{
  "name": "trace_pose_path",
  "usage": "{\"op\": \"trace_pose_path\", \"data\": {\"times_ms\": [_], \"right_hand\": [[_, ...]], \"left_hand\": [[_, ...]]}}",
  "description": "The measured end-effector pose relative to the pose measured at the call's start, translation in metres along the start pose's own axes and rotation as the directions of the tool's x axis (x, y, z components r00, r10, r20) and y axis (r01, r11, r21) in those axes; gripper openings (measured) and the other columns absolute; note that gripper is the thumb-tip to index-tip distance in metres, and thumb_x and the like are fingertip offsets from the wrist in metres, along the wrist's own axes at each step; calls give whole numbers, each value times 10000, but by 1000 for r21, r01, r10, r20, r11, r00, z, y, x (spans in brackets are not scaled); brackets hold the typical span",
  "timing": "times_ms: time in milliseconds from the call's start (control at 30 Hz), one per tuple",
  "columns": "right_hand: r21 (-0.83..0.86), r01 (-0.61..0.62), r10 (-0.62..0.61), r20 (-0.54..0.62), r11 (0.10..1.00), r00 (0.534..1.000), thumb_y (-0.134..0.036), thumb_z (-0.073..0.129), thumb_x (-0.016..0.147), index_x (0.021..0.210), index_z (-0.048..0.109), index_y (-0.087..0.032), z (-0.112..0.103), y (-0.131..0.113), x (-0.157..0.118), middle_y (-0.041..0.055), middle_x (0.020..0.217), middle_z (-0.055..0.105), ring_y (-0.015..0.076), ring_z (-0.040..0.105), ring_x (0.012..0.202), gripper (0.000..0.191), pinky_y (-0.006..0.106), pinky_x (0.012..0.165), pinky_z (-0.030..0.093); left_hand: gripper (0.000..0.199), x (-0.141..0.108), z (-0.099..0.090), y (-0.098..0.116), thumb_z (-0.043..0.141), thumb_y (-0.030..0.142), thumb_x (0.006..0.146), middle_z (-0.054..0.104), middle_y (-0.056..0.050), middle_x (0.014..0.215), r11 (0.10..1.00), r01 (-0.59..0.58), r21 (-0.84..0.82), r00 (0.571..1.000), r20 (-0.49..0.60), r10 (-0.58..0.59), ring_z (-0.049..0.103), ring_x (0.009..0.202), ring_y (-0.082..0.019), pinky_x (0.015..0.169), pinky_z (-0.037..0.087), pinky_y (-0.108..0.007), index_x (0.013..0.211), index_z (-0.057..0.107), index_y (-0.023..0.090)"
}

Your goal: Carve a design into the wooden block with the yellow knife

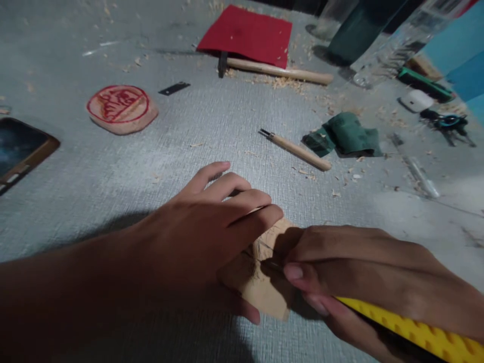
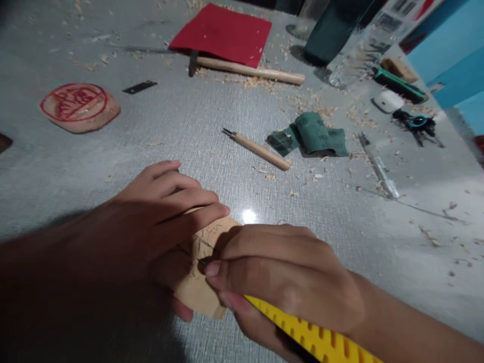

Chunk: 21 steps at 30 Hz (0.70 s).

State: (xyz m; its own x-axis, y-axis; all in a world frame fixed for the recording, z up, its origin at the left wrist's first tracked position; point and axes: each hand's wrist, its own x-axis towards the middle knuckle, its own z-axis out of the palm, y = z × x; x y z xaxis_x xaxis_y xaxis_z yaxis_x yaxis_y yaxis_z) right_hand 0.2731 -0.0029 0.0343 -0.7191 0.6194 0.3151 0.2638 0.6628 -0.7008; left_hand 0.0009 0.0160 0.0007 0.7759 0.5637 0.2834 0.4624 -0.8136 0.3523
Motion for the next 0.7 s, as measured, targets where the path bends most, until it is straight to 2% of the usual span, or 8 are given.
{"op": "trace_pose_path", "data": {"times_ms": [100, 233, 300, 367, 467, 500, 600, 700], "right_hand": [[29, 62, -59, -85, 998, 995, -258, 758, 1043, 1059, 750, -251, 10, 12, -10, 37, 925, 851, 188, 848, 794, 19, 223, 775, 746], [79, 109, -100, -104, 991, 990, -222, 737, 1035, 1038, 732, -244, 20, 20, -15, 12, 772, 776, 174, 784, 664, 23, 231, 614, 696], [82, 113, -99, -156, 990, 983, -180, 707, 1043, 1092, 726, -230, 16, 15, -14, 24, 807, 794, 169, 808, 728, 72, 216, 644, 702], [99, 59, -41, -178, 993, 983, -133, 688, 1039, 1120, 726, -215, 9, 7, -11, 38, 850, 813, 161, 837, 824, 121, 194, 733, 712], [214, 0, 20, -92, 977, 996, -12, 710, 931, 1124, 740, -181, -2, 1, -3, 48, 897, 809, 153, 840, 861, 258, 180, 792, 705], [255, 11, 7, -70, 967, 998, 20, 705, 899, 1141, 745, -163, -4, 1, -1, 58, 918, 806, 155, 840, 869, 305, 182, 790, 705], [273, 112, -84, -110, 956, 990, 21, 732, 892, 1215, 752, -114, -1, 7, 6, 96, 962, 810, 177, 839, 911, 351, 223, 802, 715], [269, 187, -161, -116, 945, 980, 6, 769, 897, 1223, 750, -82, 5, 13, 7, 122, 995, 827, 187, 837, 962, 338, 248, 837, 722]], "left_hand": [[753, -1, -1, 0, 732, 762, 974, 765, -93, 1387, 999, -26, 33, 1000, 4, 26, 675, 1248, -320, 1301, 379, -575, 1428, 618, 173], [668, -3, 0, -2, 656, 664, 1058, 753, -96, 1397, 997, -60, 43, 998, -18, 61, 674, 1253, -308, 1282, 399, -550, 1471, 578, 144], [671, -3, 2, -3, 638, 672, 1065, 754, -99, 1371, 996, -82, 45, 995, -50, 84, 679, 1231, -308, 1243, 432, -539, 1454, 578, 129], [731, -2, 3, -3, 646, 731, 1039, 757, -109, 1325, 994, -98, 43, 993, -64, 100, 688, 1197, -310, 1200, 467, -534, 1426, 587, 114], [778, 0, 2, -3, 692, 770, 985, 760, -123, 1292, 997, -69, 20, 997, -37, 70, 691, 1189, -328, 1219, 451, -588, 1397, 594, 118], [761, 1, 2, -3, 716, 752, 974, 761, -125, 1292, 998, -59, 6, 998, -24, 59, 690, 1191, -332, 1232, 438, -608, 1387, 595, 124], [682, 3, -1, -4, 763, 677, 959, 767, -122, 1304, 998, -49, -34, 999, -1, 49, 682, 1202, -327, 1240, 428, -623, 1351, 596, 145], [650, 4, -3, -2, 746, 700, 949, 774, -111, 1288, 998, -35, -55, 999, 6, 35, 690, 1180, -324, 1198, 460, -612, 1308, 610, 175]]}}
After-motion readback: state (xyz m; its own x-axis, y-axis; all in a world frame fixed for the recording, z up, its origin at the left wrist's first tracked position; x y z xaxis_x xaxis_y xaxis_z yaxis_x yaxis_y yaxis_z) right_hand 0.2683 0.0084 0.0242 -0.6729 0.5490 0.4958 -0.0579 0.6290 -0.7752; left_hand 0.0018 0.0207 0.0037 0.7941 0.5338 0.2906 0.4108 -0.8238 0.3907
